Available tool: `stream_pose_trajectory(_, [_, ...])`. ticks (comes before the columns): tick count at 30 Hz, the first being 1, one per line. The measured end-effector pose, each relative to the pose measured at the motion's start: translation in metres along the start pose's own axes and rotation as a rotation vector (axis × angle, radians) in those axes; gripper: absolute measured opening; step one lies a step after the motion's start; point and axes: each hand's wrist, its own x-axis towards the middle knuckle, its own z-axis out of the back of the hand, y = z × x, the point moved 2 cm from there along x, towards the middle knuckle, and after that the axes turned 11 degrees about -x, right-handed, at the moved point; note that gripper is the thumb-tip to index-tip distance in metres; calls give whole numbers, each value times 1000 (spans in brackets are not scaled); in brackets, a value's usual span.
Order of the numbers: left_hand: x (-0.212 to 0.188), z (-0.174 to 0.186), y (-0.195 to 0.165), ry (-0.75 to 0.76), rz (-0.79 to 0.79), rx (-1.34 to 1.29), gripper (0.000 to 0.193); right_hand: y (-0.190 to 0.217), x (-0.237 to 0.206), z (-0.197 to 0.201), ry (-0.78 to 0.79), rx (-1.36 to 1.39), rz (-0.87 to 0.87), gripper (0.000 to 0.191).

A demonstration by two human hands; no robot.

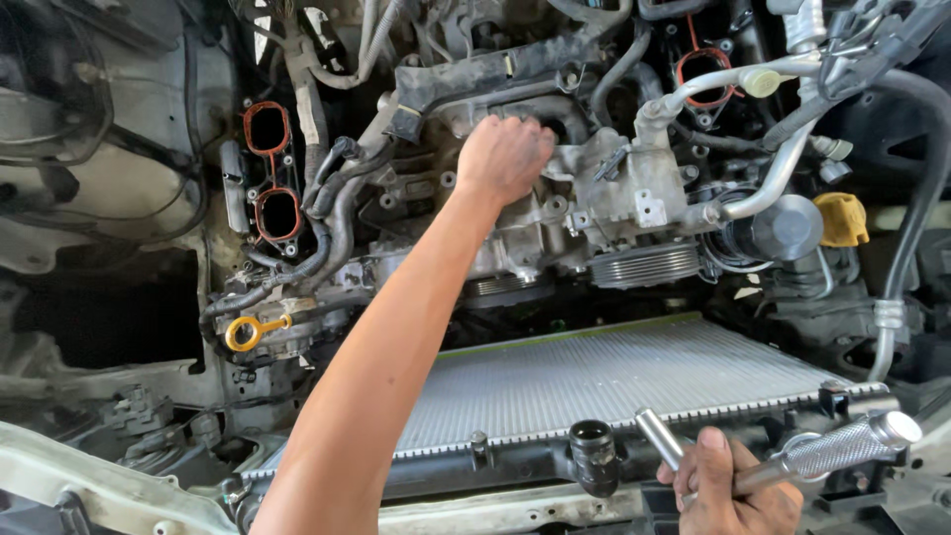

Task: The person works in the engine bay of a car with the front fascia removed, using a socket wrench to loosen and tighten bolts on engine components. They reach into the engine compartment, reposition the wrench on fasteners, pick sockets and wrenches from a tool roll on the floor, and finish using a long torque wrench on a component near the radiator support.

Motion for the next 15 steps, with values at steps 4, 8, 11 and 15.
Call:
stream_pose_trajectory(4, [-6, -3, 8, 46, 46, -67, 11, 2, 0, 0, 3, 18, -78, 57])
stream_pose_trajectory(8, [-8, -2, 7, 14, -36, 9, 34, 4, 0, 0, -5, 0, -84, 58])
stream_pose_trajectory(11, [-7, 0, 2, -8, -26, 30, 9, 6, 0, 1, -20, 51, 25, 55])
stream_pose_trajectory(15, [-5, 2, -1, -16, 85, -38, 25, 5, -2, -1, -29, 52, 10, 54])
